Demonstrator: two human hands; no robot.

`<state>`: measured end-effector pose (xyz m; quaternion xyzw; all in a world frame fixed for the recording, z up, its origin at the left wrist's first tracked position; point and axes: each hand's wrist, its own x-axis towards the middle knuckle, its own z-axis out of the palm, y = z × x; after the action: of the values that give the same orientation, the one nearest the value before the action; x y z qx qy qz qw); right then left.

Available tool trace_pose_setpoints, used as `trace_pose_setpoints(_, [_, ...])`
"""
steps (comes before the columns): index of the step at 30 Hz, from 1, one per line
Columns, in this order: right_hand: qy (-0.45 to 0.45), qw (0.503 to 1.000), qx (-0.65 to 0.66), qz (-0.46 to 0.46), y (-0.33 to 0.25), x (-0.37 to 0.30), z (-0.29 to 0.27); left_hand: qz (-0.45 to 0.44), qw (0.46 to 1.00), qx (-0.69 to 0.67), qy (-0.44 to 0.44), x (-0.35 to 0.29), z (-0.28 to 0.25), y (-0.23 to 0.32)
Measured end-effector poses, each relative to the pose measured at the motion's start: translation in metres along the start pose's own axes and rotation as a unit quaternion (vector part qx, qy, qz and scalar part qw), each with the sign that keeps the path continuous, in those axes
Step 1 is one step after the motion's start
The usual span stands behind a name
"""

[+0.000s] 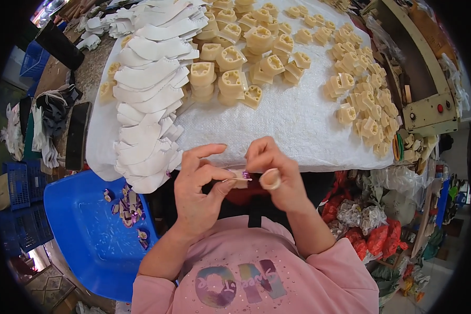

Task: The recorder is assembling foam and fabric components for shoes at a workbench.

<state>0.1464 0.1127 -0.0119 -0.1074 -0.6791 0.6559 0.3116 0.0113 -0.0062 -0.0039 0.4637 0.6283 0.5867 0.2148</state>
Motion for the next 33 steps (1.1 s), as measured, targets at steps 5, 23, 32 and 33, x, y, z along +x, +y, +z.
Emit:
trace_pose_setpoints(5, [-0.049, 0.976, 0.080, 0.195, -0.019, 0.015, -0.013, 0.183, 0.980, 0.074, 0.010, 0.003, 0.001, -0.007])
trace_pose_setpoints(23, [-0.014, 0.980, -0.164, -0.108, 0.002, 0.001, 0.011, -0.174, 0.939, -0.279, -0.103, -0.015, 0.017, -0.003])
trace_pose_setpoints(32, [-0.103, 0.956, 0.190, 0.201, 0.002, 0.009, 0.018, -0.081, 0.976, -0.202, -0.030, -0.017, 0.030, 0.011])
trace_pose_setpoints(33, [-0.073, 0.969, 0.183, 0.152, 0.006, 0.003, 0.022, -0.075, 0.982, -0.165, -0.047, -0.017, 0.029, 0.012])
